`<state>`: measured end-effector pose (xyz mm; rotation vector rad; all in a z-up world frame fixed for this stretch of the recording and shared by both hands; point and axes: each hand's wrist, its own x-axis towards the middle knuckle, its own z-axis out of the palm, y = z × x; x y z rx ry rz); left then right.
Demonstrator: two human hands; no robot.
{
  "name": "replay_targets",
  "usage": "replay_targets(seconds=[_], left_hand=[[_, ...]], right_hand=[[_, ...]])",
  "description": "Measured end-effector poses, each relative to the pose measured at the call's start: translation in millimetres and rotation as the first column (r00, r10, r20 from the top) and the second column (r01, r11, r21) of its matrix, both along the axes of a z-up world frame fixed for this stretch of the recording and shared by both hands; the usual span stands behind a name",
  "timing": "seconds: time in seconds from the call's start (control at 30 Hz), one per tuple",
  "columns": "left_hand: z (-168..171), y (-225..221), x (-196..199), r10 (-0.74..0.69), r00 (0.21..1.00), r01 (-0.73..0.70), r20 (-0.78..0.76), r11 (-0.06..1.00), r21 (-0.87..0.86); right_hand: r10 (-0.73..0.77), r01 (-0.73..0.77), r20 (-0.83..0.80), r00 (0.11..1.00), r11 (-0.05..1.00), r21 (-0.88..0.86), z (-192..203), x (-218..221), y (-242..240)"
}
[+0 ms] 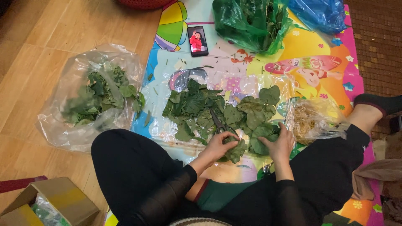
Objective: Trimming leaf stems with scissors and folding the leaves for preparation.
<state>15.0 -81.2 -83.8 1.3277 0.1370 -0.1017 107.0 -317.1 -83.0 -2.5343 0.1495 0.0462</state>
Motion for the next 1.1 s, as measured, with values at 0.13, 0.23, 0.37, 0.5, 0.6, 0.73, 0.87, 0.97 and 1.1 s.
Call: replay_targets(seconds=[0.13, 0.23, 0.37, 0.5, 0.6, 0.73, 0.87, 0.97, 1.1], left_hand=[[4.9, 1.8, -1.4, 0.001, 1.000, -0.001, 0.012, 1.000, 0.011], [11.1, 4.2, -4.1, -0.008, 1.000, 0.008, -0.027, 1.000, -0.001], [16.7, 7.0, -6.7, 0.003, 0.999, -0.002, -0.035, 1.000, 0.017], [11.5, 9.1, -1.7, 0.023, 0.999, -0.022, -0.043, 1.000, 0.008], [17.7, 10.7, -2.3, 0.012, 0.998, -0.012, -0.060, 1.000, -0.001], [12.9, 10.5, -0.7, 0.021, 0.999, -0.021, -0.040, 1.000, 0.014], [16.3, 21.4, 4.3, 0.002, 1.000, -0.002, 0.012, 0.999, 0.041], [18.4, 39.2, 10.4, -0.020, 0.999, 0.018, 0.036, 0.997, 0.071], [7.0, 66.6, 24.3, -0.040, 0.998, 0.036, 0.049, 0.997, 0.073]], right_hand=[[0.013, -0.013, -0.020, 1.000, 1.000, -0.023, -11.6, 9.9, -6.9], [0.026, -0.027, -0.041, 0.999, 0.999, -0.022, -12.9, 14.0, -11.9], [0.051, -0.042, -0.081, 0.995, 0.994, 0.100, -2.6, 12.0, -15.6], [0.092, -0.084, -0.068, 0.993, 0.991, 0.105, -12.2, 18.3, -20.6], [0.114, -0.114, -0.059, 0.992, 0.993, 0.006, -25.4, 25.5, -22.7], [0.125, -0.126, -0.068, 0.990, 0.992, -0.007, -24.7, 29.6, -25.5], [0.129, -0.130, -0.040, 0.991, 0.991, -0.031, -24.6, 26.9, -26.7], [0.148, -0.148, -0.004, 0.989, 0.989, -0.026, -24.6, 23.9, -22.8], [0.137, -0.137, -0.008, 0.991, 0.990, -0.020, -33.0, 24.2, -26.4]])
